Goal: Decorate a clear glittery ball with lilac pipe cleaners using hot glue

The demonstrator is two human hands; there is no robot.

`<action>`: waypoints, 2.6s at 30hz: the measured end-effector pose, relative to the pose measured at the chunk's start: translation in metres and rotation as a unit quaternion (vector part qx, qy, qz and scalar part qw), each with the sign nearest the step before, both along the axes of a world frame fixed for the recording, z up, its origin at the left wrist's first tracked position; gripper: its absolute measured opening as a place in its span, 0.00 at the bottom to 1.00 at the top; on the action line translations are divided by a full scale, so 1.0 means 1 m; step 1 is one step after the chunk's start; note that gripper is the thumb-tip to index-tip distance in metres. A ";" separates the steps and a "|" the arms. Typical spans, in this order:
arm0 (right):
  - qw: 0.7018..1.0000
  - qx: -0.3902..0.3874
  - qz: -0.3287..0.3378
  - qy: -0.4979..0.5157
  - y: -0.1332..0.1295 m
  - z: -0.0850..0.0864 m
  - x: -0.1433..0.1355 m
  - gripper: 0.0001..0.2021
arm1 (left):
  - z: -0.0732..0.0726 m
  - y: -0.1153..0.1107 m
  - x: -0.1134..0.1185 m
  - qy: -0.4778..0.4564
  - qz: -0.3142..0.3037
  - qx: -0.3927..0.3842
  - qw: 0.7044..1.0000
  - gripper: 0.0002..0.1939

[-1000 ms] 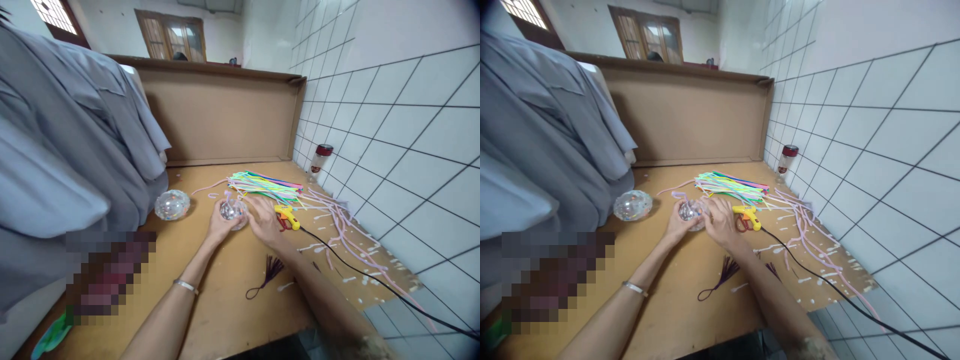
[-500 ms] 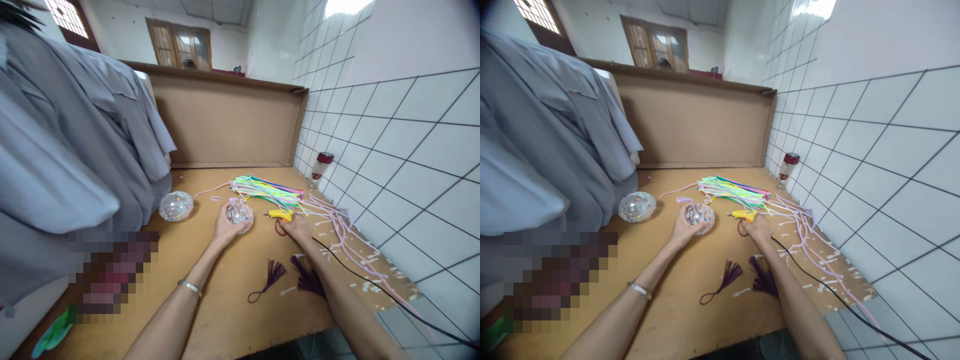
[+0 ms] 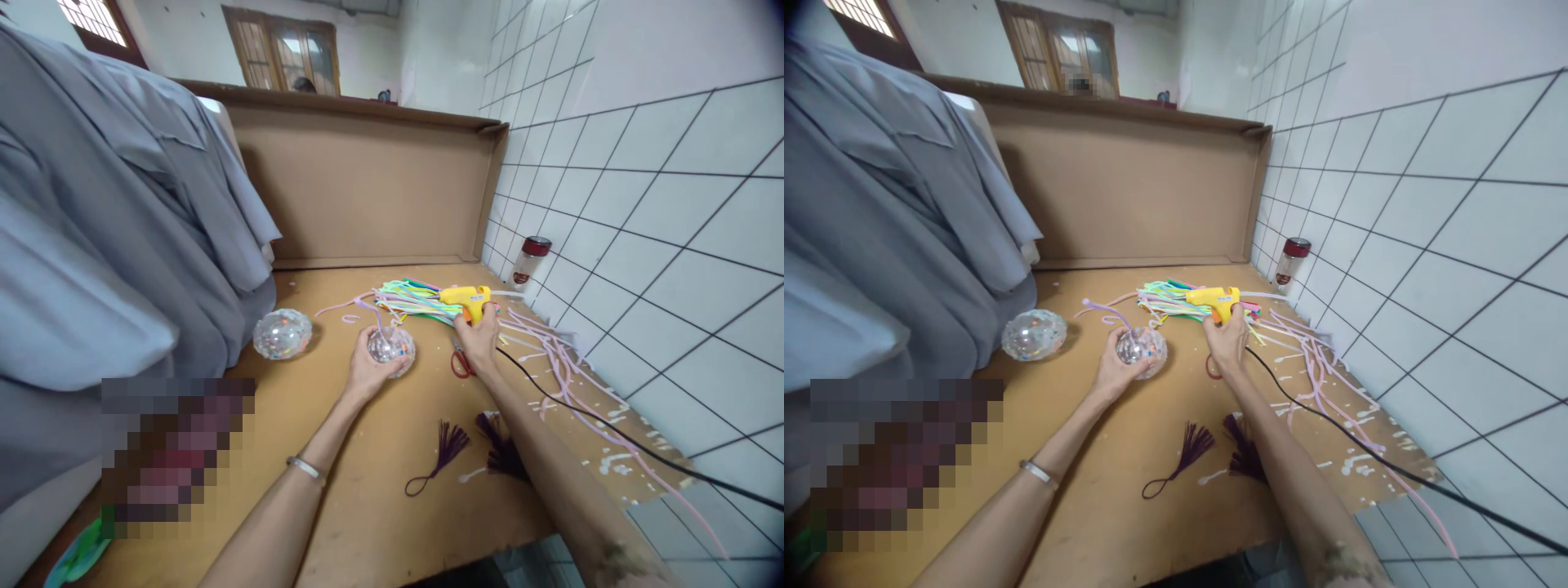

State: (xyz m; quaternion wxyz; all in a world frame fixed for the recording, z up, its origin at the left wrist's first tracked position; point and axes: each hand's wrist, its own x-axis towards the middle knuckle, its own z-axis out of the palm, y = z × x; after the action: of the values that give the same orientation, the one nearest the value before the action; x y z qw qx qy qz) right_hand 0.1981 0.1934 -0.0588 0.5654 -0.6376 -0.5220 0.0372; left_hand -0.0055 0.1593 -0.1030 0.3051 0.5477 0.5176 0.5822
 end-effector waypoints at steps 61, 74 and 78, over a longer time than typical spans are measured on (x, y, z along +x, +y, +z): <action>0.945 0.099 0.060 -0.307 -0.029 -0.019 -0.004 0.09 | -0.006 -0.004 0.003 0.129 0.014 0.089 0.988 0.39; 0.943 0.101 0.069 -0.310 -0.031 -0.017 -0.003 0.08 | -0.002 -0.007 0.003 0.134 0.012 0.084 0.987 0.38; 0.943 0.100 0.067 -0.309 -0.031 -0.016 -0.003 0.07 | -0.002 -0.006 0.003 0.123 0.011 0.082 0.989 0.38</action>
State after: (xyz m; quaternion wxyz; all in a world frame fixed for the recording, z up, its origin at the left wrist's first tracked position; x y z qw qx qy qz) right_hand 0.1951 0.1619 -0.0746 0.4330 -0.5220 -0.7134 -0.1763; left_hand -0.0023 0.1529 -0.1049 0.1864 0.6330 0.5074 0.5541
